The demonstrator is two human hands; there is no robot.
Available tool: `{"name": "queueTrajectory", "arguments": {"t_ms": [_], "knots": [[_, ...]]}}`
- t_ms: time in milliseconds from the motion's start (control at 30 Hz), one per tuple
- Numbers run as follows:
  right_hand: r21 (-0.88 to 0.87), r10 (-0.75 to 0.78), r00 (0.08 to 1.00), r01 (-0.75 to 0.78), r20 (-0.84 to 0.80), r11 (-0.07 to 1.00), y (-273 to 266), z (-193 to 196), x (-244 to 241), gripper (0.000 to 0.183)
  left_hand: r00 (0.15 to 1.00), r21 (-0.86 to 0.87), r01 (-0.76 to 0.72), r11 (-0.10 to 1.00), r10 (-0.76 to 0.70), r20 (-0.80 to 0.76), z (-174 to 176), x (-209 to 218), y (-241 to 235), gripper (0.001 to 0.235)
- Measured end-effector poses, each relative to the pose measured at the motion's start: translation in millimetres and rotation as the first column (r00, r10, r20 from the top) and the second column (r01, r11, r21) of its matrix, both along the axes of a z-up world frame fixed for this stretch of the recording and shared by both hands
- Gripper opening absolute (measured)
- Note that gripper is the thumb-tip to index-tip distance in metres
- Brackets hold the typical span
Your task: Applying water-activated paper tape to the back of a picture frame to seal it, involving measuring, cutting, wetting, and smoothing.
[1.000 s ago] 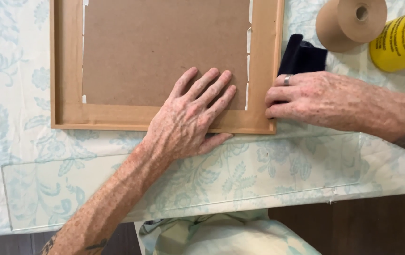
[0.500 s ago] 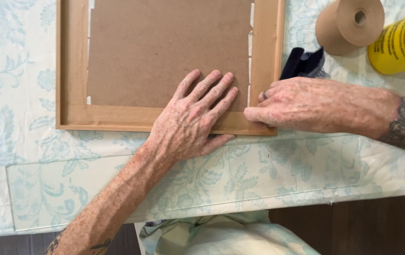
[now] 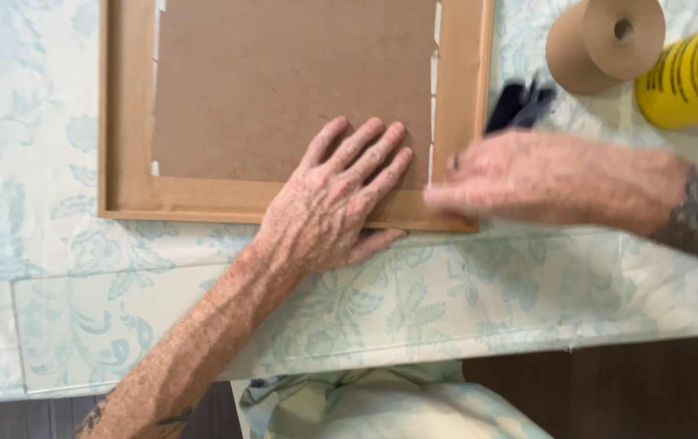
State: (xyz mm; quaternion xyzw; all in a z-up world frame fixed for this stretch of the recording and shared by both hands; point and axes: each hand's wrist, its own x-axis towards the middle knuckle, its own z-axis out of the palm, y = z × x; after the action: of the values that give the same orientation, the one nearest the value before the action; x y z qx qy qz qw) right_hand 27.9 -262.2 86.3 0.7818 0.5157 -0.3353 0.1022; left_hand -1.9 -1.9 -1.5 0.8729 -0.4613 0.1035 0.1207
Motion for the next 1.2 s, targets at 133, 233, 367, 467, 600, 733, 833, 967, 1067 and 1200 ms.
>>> {"name": "queueTrajectory", "arguments": {"t_ms": [133, 233, 367, 467, 600, 733, 833, 967, 1067, 1200], "knots": [[0.005, 0.018, 0.997, -0.018, 0.079, 1.0, 3.2, -0.2, 4.8, 0.03, 1.0, -0.007, 0.013, 1.0, -0.013, -0.004, -0.3, -1.1, -0.2, 0.089], [-0.082, -0.005, 0.999, 0.001, -0.048, 0.997, -0.3, -2.3, 4.9, 0.036, 1.0, 0.014, -0.004, 1.0, 0.004, 0.016, 1.2, 2.7, -0.2, 0.089], [0.077, -0.11, 0.98, 0.098, 0.166, 0.992, -18.1, 11.4, 9.1, 0.026, 1.0, -0.01, 0.007, 1.0, -0.007, 0.011, 1.9, -2.0, 0.4, 0.086], [0.32, -0.261, 0.96, 0.217, 0.101, 0.922, -25.8, 13.9, -14.9, 0.018, 1.0, -0.017, -0.002, 1.0, 0.003, 0.025, 2.5, 0.9, -0.2, 0.085], [0.436, -0.312, 0.949, 0.261, 0.048, 0.861, -43.7, -13.7, -26.4, 0.004, 1.0, -0.006, 0.012, 1.0, -0.012, 0.028, 0.0, 3.2, 1.2, 0.088], [0.507, -0.375, 0.892, 0.208, 0.253, 0.836, -26.4, 16.5, -26.3, 0.012, 0.999, -0.008, 0.004, 1.0, -0.003, 0.046, 0.3, -0.6, -1.1, 0.086], [0.609, -0.543, 0.839, 0.409, 0.044, 0.68, -23.6, 18.3, -43.2, 0.008, 1.0, -0.035, 0.003, 0.999, -0.002, 0.013, -0.3, 1.1, 2.5, 0.084], [0.544, -0.424, 0.898, 0.299, 0.117, 0.784, -38.2, -9.9, -46.9, 0.012, 0.999, -0.053, 0.019, 0.998, -0.017, 0.033, -2.3, 0.4, -1.4, 0.085], [0.578, -0.485, 0.861, 0.318, 0.156, 0.751, -38.2, -4.1, -36.7, 0.012, 1.0, -0.077, 0.024, 0.997, -0.022, 0.021, -0.1, 1.9, -1.4, 0.084], [0.705, -0.491, 0.871, 0.349, -0.001, 0.618, -31.2, 0.9, -72.5, 0.021, 0.999, -0.142, 0.037, 0.989, -0.038, -0.001, 5.1, 4.2, -1.6, 0.086]]}}
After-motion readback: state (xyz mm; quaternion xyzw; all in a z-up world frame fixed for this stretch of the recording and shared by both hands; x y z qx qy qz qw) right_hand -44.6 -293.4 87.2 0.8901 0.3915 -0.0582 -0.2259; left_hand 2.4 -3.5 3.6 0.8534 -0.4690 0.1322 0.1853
